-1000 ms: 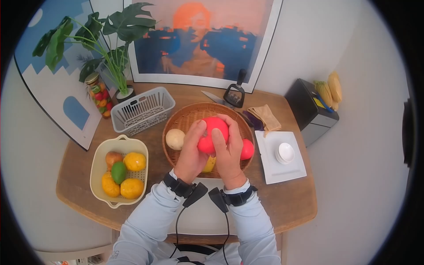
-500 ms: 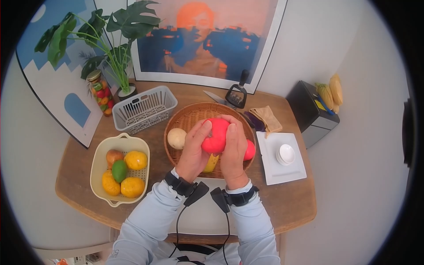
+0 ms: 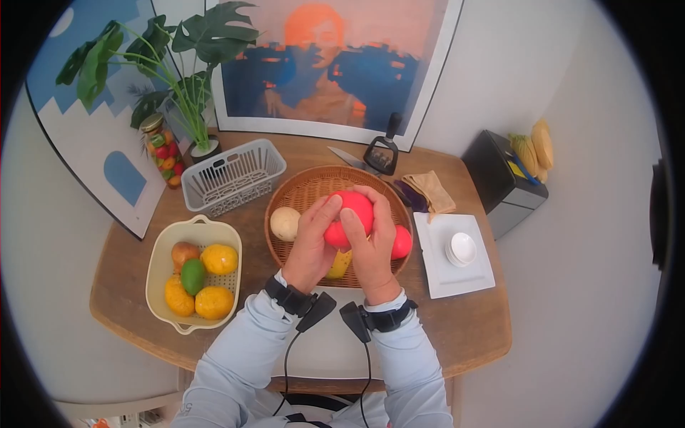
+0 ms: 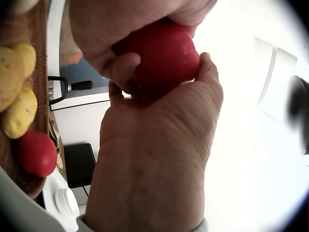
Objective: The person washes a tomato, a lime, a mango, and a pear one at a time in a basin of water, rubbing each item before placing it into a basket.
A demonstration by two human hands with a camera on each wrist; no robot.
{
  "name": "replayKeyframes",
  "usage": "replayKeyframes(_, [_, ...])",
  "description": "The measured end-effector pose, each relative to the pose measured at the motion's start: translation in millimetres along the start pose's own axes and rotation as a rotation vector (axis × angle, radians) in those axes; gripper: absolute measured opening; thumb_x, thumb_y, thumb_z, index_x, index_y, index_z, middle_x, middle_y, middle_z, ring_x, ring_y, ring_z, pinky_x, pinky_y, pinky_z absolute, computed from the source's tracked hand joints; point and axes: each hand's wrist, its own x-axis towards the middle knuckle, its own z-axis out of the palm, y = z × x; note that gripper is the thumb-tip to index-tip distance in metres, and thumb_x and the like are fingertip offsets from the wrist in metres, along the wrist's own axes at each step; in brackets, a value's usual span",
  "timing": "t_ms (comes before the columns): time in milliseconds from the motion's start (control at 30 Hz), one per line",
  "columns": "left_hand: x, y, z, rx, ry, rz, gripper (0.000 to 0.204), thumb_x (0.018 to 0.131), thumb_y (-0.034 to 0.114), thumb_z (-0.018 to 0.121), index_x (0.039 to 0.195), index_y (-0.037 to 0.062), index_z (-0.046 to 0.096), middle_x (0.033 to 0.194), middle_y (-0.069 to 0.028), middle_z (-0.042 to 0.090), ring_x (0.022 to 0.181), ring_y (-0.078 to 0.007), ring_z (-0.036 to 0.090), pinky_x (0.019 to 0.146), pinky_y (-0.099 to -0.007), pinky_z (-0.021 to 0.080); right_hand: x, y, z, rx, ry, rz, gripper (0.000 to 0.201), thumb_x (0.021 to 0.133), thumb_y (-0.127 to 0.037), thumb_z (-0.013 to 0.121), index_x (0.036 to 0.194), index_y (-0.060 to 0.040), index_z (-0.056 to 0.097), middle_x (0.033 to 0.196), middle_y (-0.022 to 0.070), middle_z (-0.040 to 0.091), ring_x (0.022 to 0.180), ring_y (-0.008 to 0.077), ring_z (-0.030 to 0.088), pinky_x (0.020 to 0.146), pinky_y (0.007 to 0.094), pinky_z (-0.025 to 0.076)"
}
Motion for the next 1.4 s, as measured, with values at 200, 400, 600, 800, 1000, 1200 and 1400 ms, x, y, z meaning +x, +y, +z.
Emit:
replayKeyframes(200, [1.6, -0.3, -2.1, 0.032, -0.003, -0.031, 0.039, 0.100, 0.040, 0.053, 0.122, 0.0073, 0.055, 0.115, -0.0053, 0.061, 0.105, -0.0153, 0.060, 0.087, -0.0302, 0.050, -0.5, 1.6, 1.6, 0.002, 0.022, 0.030, 0.038, 0.091, -0.024, 0.065, 0.118, 0.0024, 0.058, 0.112, 0.0167, 0.059, 0.103, 0.0290, 0.057, 0.091, 0.0370, 0.046])
replayKeyframes(400, [1.0, -3.9, -1.4, 0.072, 0.003, -0.038, 0.041, 0.101, 0.044, 0.050, 0.123, 0.0093, 0.056, 0.113, -0.0030, 0.062, 0.103, -0.0127, 0.060, 0.078, -0.0278, 0.049, 0.1, 3.7, 0.3, 0.082, 0.041, 0.113, 0.035, 0.096, -0.025, 0.060, 0.117, 0.0030, 0.058, 0.111, 0.0170, 0.059, 0.104, 0.0293, 0.057, 0.092, 0.0373, 0.044])
replayKeyframes(600, [1.5, -2.0, -1.7, 0.071, 0.001, -0.068, 0.043, 0.100, 0.044, 0.051, 0.126, 0.0099, 0.054, 0.116, -0.0040, 0.062, 0.104, -0.0141, 0.060, 0.081, -0.0302, 0.050, 0.8, 2.2, -2.2, 0.070, 0.029, 0.071, 0.034, 0.096, -0.024, 0.059, 0.116, 0.0027, 0.059, 0.111, 0.0168, 0.059, 0.102, 0.0283, 0.058, 0.092, 0.0366, 0.045])
replayKeyframes(800, [1.5, -1.9, -3.5, 0.044, 0.011, -0.078, 0.044, 0.099, 0.044, 0.053, 0.127, 0.0102, 0.054, 0.117, -0.0058, 0.061, 0.107, -0.0165, 0.061, 0.086, -0.0313, 0.051, 0.4, 4.9, -1.3, 0.038, 0.018, 0.027, 0.040, 0.089, -0.025, 0.068, 0.117, 0.0023, 0.058, 0.109, 0.0162, 0.059, 0.100, 0.0276, 0.058, 0.089, 0.0359, 0.047])
replayKeyframes(1000, [-1.1, 3.6, 2.7, 0.034, 0.020, -0.071, 0.041, 0.098, 0.044, 0.055, 0.124, 0.0115, 0.055, 0.113, -0.0044, 0.062, 0.101, -0.0149, 0.061, 0.077, -0.0275, 0.049, 0.5, 0.9, -2.0, 0.012, -0.008, 0.027, 0.044, 0.086, -0.024, 0.072, 0.118, 0.0022, 0.058, 0.108, 0.0163, 0.058, 0.099, 0.0271, 0.059, 0.088, 0.0355, 0.048])
replayKeyframes(1200, [-1.0, 3.1, 5.7, 0.046, 0.025, -0.068, 0.041, 0.099, 0.045, 0.053, 0.123, 0.0121, 0.056, 0.110, -0.0028, 0.063, 0.097, -0.0124, 0.061, 0.071, -0.0249, 0.047, -0.6, 3.8, 0.4, 0.029, 0.030, 0.056, 0.042, 0.086, -0.022, 0.072, 0.118, 0.0020, 0.058, 0.108, 0.0162, 0.058, 0.098, 0.0269, 0.059, 0.088, 0.0349, 0.048])
replayKeyframes(1400, [-2.1, -3.8, -0.6, 0.122, -0.023, -0.061, 0.041, 0.102, 0.046, 0.047, 0.124, 0.0120, 0.055, 0.108, -0.0010, 0.062, 0.092, -0.0089, 0.059, 0.067, -0.0226, 0.044, -0.5, -1.0, -3.1, 0.145, 0.062, 0.153, 0.035, 0.089, -0.021, 0.068, 0.115, 0.0011, 0.060, 0.107, 0.0131, 0.061, 0.099, 0.0215, 0.059, 0.088, 0.0333, 0.048])
